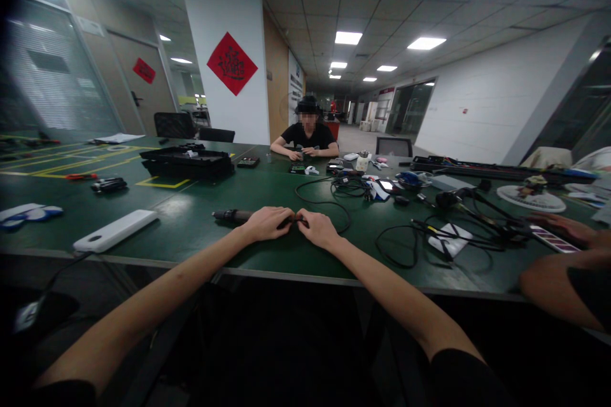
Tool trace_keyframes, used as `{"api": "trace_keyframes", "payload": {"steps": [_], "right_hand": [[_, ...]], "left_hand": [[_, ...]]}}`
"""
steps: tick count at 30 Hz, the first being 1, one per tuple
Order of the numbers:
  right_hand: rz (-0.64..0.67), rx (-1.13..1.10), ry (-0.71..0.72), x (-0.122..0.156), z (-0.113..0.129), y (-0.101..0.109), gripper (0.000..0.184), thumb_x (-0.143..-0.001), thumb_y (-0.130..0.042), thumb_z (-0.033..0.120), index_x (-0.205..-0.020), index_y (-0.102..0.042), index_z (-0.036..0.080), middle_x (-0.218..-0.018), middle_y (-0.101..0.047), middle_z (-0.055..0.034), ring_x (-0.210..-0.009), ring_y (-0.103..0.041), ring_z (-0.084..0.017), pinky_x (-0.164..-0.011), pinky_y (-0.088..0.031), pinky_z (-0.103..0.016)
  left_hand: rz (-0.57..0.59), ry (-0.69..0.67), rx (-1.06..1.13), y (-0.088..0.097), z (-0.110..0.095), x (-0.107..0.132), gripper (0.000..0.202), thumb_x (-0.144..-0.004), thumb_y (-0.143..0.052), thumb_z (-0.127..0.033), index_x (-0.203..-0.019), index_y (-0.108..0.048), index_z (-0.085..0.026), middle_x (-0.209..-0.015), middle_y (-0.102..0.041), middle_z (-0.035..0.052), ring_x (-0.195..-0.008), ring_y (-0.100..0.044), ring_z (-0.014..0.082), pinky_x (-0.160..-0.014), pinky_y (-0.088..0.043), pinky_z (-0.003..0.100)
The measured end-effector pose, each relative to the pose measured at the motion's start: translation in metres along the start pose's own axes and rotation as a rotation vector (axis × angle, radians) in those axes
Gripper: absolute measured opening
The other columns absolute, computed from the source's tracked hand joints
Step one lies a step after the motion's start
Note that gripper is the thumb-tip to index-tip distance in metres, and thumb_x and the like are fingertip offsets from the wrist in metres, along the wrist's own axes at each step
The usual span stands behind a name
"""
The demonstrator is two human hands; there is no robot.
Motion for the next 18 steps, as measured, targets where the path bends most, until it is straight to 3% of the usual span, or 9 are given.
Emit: {"api": "trace_keyframes", "payload": {"steps": [18], "right_hand": [[-0.016, -0.017, 0.017, 0.0008, -0.0001, -0.0004, 0.012, -0.096, -0.062, 0.023, -0.107, -0.065, 0.026, -0.084, -0.069, 0.0013, -0.075, -0.062, -0.016, -0.068, -0.036, -0.024]], "left_hand": [[-0.002, -0.027, -0.009, -0.0036, 0.0013, -0.0009, 0.021, -0.105, -0.047, -0.042, -0.114, -0.055, -0.024, -0.102, -0.069, 0.0032, -0.093, -0.068, 0.0199, -0.079, -0.049, 0.03]]}}
Point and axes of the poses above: each hand's wrist, its own x-axis away from the middle knuckle, its own y-axis out of the back of the hand, z = x × y, the point moved 10 cm from there along -x, towards the middle knuckle
